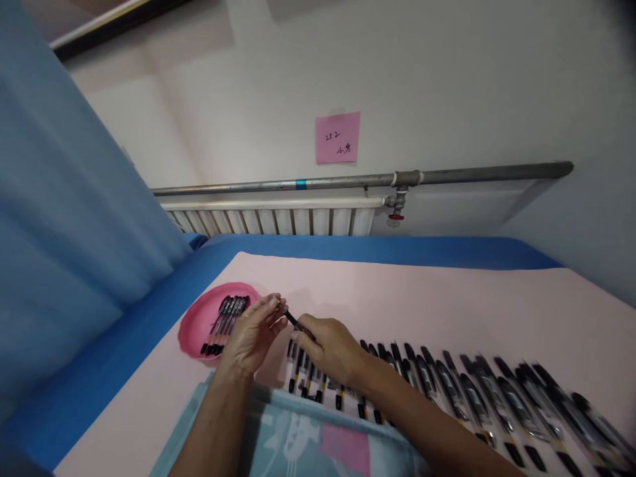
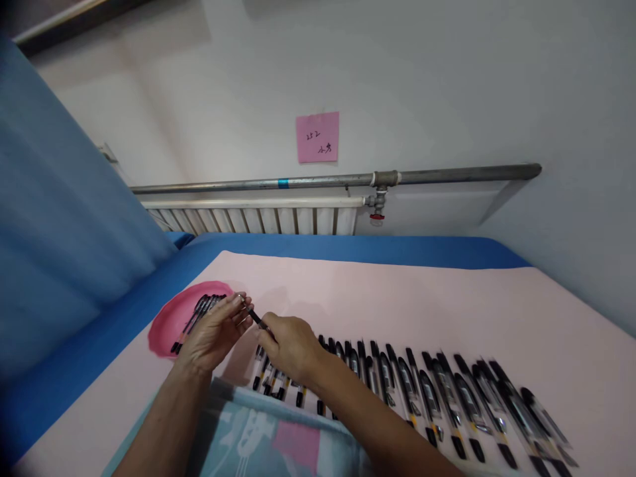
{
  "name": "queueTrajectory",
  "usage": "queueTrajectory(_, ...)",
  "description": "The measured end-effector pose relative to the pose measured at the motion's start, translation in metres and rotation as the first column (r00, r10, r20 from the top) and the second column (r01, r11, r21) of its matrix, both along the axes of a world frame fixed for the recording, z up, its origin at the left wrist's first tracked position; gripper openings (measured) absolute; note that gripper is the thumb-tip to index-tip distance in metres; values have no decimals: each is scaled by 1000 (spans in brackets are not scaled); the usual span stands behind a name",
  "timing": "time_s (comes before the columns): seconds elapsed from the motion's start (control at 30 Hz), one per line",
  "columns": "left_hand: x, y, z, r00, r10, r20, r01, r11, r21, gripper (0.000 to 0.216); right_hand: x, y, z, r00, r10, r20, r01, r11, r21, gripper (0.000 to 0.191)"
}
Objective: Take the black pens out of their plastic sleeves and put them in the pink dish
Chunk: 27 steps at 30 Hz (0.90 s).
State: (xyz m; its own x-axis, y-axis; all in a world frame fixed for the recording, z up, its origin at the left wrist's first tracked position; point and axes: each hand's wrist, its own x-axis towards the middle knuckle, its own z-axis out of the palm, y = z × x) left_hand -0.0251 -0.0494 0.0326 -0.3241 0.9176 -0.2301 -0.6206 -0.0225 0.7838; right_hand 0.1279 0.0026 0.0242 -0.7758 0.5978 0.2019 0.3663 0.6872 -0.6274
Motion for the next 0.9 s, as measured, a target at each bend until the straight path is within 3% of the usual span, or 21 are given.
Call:
queueTrajectory(0.23, 8, 2, -5, 1000, -7, -30, 8, 1000, 17, 19, 0, 2, 0, 999, -31, -21, 31, 1000, -3, 19)
queueTrajectory(0.37, 14, 4, -6, 999, 47, -14, -46, 999, 21, 20, -2, 0, -2, 997, -75, -20, 75, 997, 22, 22)
queueTrajectory(0.53, 24, 8, -11, 991, 135, -7, -135, 990, 32, 21, -5, -4, -1, 973, -198, 121, 181, 974, 137, 25)
queueTrajectory(0.73, 33, 12, -16, 984, 176, 15, -176, 984, 22, 21, -4, -7, 1, 951, -244, 190, 188, 944, 271, 21)
queueTrajectory(0.8, 33, 12, -17, 987, 158, 20, -158, 987, 19, 19, -4, -6, -1, 958, -237, 164, 197, 954, 227, 21)
queueTrajectory(0.9, 31, 11, -16, 994, 108, 27, -109, 994, 22, 18, -4, -2, -4, 985, -173, 27, 173, 985, -1, 20)
